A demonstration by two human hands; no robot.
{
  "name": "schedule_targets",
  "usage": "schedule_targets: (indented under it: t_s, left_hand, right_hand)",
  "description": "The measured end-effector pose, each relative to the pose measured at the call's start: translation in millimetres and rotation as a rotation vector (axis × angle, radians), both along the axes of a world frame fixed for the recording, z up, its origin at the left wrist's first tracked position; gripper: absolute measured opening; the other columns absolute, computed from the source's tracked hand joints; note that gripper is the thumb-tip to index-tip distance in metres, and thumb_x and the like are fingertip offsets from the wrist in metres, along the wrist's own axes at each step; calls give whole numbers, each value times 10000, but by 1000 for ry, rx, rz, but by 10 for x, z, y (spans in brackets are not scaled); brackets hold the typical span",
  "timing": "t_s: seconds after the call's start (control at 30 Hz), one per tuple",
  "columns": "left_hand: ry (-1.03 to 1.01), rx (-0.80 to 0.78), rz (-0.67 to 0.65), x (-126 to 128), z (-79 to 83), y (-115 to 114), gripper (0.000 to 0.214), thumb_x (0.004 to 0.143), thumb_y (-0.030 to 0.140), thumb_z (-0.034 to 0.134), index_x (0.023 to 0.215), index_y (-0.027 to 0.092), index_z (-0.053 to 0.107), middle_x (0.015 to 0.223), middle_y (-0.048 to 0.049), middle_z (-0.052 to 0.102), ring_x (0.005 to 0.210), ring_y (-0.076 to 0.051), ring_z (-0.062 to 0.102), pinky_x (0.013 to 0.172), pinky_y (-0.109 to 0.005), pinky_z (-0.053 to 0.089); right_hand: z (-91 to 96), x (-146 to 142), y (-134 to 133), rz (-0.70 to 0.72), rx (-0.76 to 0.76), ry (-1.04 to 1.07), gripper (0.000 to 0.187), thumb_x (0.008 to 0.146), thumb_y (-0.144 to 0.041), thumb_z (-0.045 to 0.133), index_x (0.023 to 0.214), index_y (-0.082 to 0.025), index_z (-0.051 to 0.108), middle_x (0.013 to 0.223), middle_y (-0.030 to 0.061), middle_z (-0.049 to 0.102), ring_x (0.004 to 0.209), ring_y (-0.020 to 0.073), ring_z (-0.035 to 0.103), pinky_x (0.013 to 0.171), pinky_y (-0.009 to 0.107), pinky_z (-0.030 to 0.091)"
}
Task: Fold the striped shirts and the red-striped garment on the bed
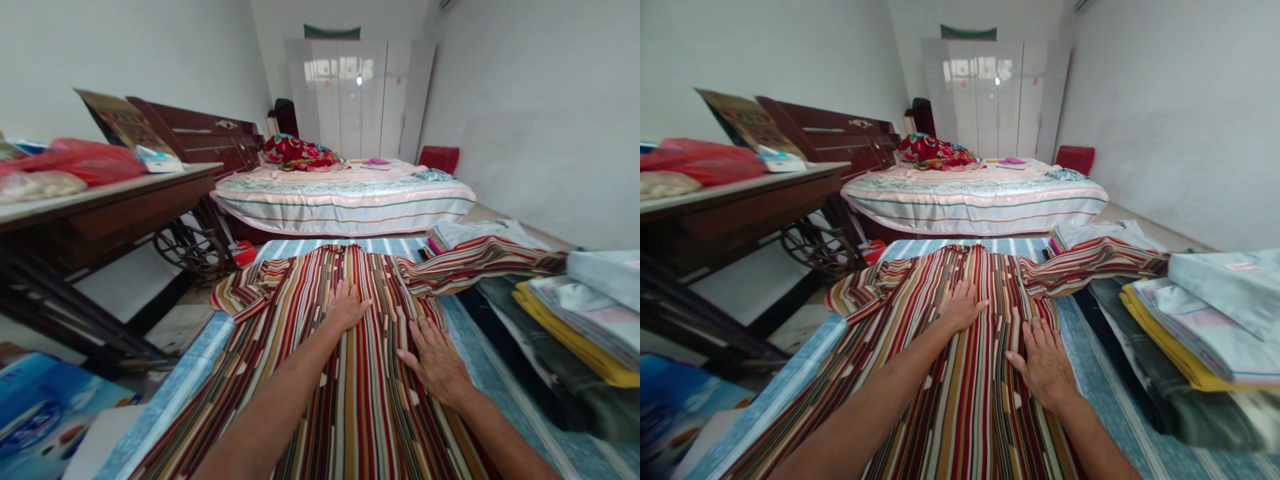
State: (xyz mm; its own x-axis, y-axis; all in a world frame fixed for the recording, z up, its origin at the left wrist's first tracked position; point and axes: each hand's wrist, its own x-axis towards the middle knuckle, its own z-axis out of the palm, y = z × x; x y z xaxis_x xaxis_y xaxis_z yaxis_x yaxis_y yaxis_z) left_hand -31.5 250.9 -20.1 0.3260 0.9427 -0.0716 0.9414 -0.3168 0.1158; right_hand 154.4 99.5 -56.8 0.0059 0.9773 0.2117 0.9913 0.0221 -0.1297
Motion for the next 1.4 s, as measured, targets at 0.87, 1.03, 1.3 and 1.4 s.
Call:
schedule_targets:
  t_s: [0.87,1.03,1.3,1.4]
  left_hand:
    - [-23,8,-74,-153,134,-1226,805,843,677,166,1413,120,277,1516,-146,148,1397,-278,77,1120,-448,127]
    - [-21,-13,-76,-211,104,-1381,774,853,647,207,1417,121,266,1519,-137,141,1398,-277,73,1119,-457,126]
    - [-60,82,-29,-183,226,-953,629,905,545,176,1344,140,373,1457,-127,328,1357,-240,248,1103,-421,188]
    - [-54,79,13,-142,245,-599,625,902,526,211,1356,123,355,1470,-143,298,1364,-258,227,1093,-437,204]
  right_hand:
    - [165,-190,-1063,128,130,14,723,873,-623,300,1348,-91,417,1435,176,333,1357,284,220,1070,483,236]
    - [-10,-272,-1304,140,123,19,697,861,-624,337,1316,-112,464,1392,178,403,1309,298,330,1049,501,280]
    - [32,-729,-1494,333,175,68,623,844,-550,456,1347,-184,434,1421,123,366,1308,311,326,1015,492,360]
    - [74,-1128,-1552,563,128,131,522,846,-436,505,1345,-305,427,1356,44,472,1234,288,445,963,440,434]
